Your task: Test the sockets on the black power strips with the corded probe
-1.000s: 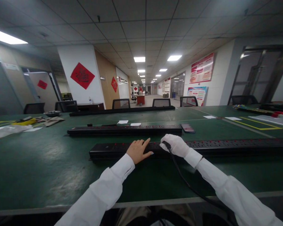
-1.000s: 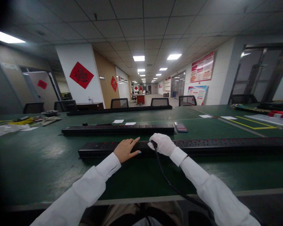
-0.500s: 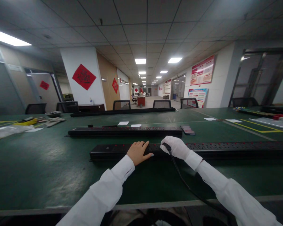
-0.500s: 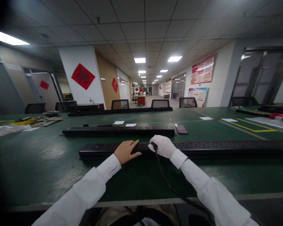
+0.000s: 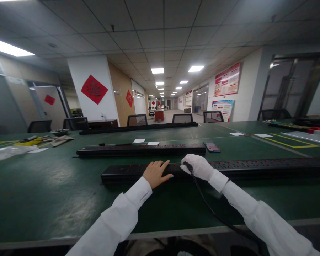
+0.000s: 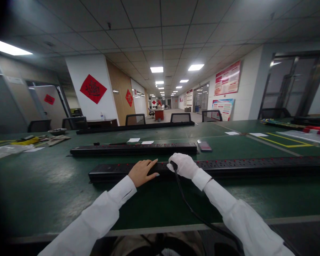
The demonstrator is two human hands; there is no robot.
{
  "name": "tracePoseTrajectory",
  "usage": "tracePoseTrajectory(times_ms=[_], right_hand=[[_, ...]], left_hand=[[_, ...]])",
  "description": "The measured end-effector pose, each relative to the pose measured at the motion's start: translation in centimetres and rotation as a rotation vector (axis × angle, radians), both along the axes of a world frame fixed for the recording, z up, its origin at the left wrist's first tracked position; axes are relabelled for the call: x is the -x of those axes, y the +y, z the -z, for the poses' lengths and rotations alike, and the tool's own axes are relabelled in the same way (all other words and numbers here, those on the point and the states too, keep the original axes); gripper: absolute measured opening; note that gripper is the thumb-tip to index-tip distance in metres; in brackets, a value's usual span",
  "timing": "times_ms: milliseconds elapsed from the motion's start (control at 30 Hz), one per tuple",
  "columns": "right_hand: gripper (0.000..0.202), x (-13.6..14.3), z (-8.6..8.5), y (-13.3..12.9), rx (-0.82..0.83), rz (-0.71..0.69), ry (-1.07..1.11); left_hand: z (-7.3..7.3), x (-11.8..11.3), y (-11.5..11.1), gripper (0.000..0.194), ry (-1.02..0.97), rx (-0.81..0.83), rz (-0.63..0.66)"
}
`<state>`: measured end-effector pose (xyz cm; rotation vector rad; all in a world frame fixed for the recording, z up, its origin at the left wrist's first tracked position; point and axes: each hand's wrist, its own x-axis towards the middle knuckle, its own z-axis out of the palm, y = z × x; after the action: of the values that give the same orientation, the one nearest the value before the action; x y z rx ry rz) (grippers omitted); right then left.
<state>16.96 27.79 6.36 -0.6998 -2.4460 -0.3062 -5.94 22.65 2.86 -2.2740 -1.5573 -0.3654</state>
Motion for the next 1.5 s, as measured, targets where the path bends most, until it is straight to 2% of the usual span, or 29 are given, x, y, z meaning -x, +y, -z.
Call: tracePoseTrajectory(times_ms=[667, 1067, 1500], right_hand=[[0.02, -0.3, 0.3, 0.7, -0.013, -0.014, -0.026], [0.021, -0.3, -0.1, 0.4, 0.0, -0.003, -0.047], [0.022, -0.2, 0.3, 1.1, -0.029, -0.008, -0.048]], left_hand=[[-0.5, 0.3, -0.1, 0.069, 0.019, 0.046, 0.033], [-0.4, 0.3, 0.0, 0.072, 0.006, 0.044, 0.022], [-0.3, 0.4, 0.0, 0.07, 0.024, 0.025, 0.019]])
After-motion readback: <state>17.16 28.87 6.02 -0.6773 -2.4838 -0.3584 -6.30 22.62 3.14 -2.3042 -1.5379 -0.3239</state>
